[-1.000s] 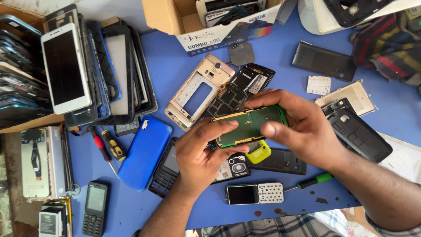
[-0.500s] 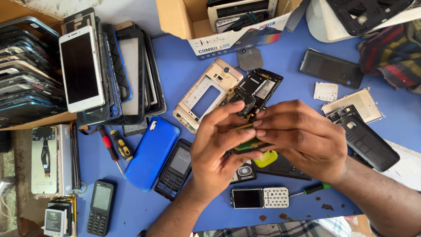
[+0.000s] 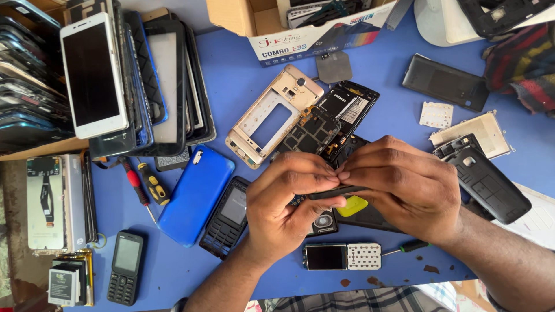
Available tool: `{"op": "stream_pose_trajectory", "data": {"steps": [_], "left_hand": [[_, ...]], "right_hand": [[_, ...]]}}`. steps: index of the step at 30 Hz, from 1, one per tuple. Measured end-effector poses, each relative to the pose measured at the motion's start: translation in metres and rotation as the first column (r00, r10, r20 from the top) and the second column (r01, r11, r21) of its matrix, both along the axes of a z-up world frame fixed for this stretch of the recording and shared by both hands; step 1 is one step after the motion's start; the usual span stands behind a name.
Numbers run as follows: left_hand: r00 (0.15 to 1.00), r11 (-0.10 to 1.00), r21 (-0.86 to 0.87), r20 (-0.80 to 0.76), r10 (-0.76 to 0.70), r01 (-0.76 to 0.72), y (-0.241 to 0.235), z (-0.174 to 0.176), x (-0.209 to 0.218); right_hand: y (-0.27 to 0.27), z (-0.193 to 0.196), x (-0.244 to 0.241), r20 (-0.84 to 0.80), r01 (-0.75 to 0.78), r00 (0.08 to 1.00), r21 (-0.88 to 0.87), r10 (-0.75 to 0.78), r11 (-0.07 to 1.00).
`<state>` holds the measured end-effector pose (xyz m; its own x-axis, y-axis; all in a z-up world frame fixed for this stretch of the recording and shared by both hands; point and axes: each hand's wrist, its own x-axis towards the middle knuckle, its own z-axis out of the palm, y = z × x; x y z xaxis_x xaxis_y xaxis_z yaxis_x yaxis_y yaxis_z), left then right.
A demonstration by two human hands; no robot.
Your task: The person disassembles and reassembles mobile phone components on a cluttered workbench. They use a screwdriver to remove screws from a circuit board, separate the board from a phone frame, and then reattach the board to the frame, securing it with screws.
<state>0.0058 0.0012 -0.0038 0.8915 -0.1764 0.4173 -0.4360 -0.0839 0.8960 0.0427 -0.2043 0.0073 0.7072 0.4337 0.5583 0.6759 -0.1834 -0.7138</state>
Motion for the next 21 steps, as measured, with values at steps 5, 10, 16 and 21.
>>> {"op": "stream_pose_trajectory", "data": {"steps": [5,10,16,21], "left_hand": [[0.999,0.999,0.028,-0.007,0.032,-0.032,-0.002,-0.002,-0.001],[0.996,0.996,0.059,-0.049,0.07,-0.067,0.0,-0.001,-0.001],[0.993,0.993,0.075,-0.071,0.091,-0.086,0.0,-0.003,-0.001],[0.981,0.991,0.087,-0.159,0.114,-0.101,-0.004,-0.006,-0.002]], "right_hand": [[-0.001,-0.003,0.002,-0.016,-0.001,1.0,-0.009,0.0,1.0],[-0.003,-0.004,0.001,-0.117,-0.029,0.993,-0.039,0.024,0.999],[-0.002,-0.012,-0.005,-0.238,-0.01,0.971,0.038,0.019,0.999],[-0.003,-0.018,-0.009,-0.372,0.031,0.928,0.041,-0.013,0.999]]}}
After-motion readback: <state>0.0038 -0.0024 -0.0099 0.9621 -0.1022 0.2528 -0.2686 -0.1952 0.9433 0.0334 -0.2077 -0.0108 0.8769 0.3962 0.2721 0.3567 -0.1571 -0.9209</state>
